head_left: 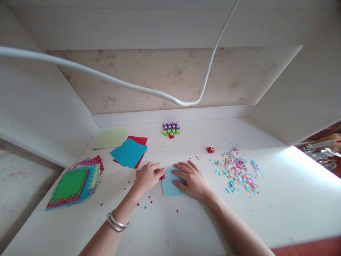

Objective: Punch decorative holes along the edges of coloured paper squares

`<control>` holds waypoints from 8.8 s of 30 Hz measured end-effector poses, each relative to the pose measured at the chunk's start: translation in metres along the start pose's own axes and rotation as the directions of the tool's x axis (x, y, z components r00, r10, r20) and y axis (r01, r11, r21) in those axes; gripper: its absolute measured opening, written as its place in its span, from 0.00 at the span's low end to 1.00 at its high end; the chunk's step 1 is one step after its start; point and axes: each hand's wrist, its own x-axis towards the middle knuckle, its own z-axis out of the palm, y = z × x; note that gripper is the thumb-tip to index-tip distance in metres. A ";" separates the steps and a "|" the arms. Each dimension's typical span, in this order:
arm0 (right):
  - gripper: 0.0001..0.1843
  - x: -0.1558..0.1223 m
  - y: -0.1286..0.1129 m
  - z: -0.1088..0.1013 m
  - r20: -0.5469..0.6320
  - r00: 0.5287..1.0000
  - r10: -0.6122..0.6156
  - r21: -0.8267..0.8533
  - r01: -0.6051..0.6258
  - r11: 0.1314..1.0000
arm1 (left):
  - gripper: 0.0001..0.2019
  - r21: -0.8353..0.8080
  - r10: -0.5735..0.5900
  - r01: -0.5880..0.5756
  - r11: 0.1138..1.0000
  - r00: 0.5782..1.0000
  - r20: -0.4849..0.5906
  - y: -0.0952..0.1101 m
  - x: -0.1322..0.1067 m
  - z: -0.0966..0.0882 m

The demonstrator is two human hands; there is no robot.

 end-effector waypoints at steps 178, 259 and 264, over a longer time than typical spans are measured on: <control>0.42 -0.004 -0.018 0.001 0.187 0.743 0.643 0.815 -0.483 0.320 | 0.14 -0.476 0.116 -0.218 0.852 0.965 -0.235 -0.027 -0.031 0.026; 0.23 -0.003 -0.001 0.009 0.089 0.992 0.089 -0.069 -0.083 0.994 | 0.11 -0.196 0.285 -0.305 0.932 0.950 -0.125 -0.025 -0.032 0.018; 0.23 -0.003 -0.001 0.009 0.091 0.993 0.077 -0.073 -0.070 0.995 | 0.11 -0.200 0.276 -0.301 0.932 0.950 -0.143 -0.025 -0.032 0.018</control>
